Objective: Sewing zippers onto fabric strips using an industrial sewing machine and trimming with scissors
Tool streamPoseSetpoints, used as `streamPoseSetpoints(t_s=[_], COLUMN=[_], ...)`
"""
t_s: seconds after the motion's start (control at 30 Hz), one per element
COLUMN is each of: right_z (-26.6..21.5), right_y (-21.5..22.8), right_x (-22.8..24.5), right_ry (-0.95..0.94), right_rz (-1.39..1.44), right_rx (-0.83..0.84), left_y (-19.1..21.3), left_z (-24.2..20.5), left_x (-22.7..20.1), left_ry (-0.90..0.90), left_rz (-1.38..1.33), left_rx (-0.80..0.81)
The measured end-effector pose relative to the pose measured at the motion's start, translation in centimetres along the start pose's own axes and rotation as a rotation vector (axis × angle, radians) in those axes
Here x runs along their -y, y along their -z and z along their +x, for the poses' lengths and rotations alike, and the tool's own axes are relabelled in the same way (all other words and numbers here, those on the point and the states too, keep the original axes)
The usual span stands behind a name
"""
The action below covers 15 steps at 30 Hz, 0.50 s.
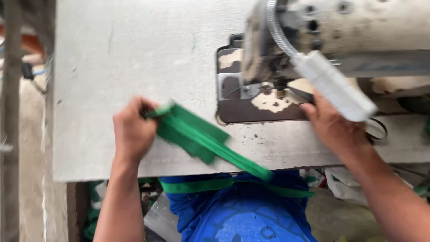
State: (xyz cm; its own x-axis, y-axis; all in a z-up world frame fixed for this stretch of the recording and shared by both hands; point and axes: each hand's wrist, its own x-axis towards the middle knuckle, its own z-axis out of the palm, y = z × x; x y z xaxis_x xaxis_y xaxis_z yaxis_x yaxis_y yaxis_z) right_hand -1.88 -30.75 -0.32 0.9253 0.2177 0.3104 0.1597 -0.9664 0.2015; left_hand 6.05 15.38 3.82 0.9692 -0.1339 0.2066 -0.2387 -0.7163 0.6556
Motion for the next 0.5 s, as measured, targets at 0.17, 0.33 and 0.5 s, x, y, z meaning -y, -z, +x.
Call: streamPoseSetpoints(t_s=[0.17, 0.33, 0.5], right_z=[-2.5, -6.5, -13.8], right_y=[10.9, 14.4, 17.9], right_x=[5.9, 4.3, -0.4], right_ry=[-0.128, -0.035, -0.370], right_rz=[0.997, 1.530, 1.602], right_rx=[0.547, 0.385, 0.375], left_y=[-2.3, -5.5, -12.1], left_z=[-4.6, -3.7, -4.0], left_x=[-12.4, -20.7, -24.8], left_ry=[-0.219, -0.681, -0.611], left_rz=[-0.412, -0.744, -0.714], left_rx=[0.616, 0.730, 0.775])
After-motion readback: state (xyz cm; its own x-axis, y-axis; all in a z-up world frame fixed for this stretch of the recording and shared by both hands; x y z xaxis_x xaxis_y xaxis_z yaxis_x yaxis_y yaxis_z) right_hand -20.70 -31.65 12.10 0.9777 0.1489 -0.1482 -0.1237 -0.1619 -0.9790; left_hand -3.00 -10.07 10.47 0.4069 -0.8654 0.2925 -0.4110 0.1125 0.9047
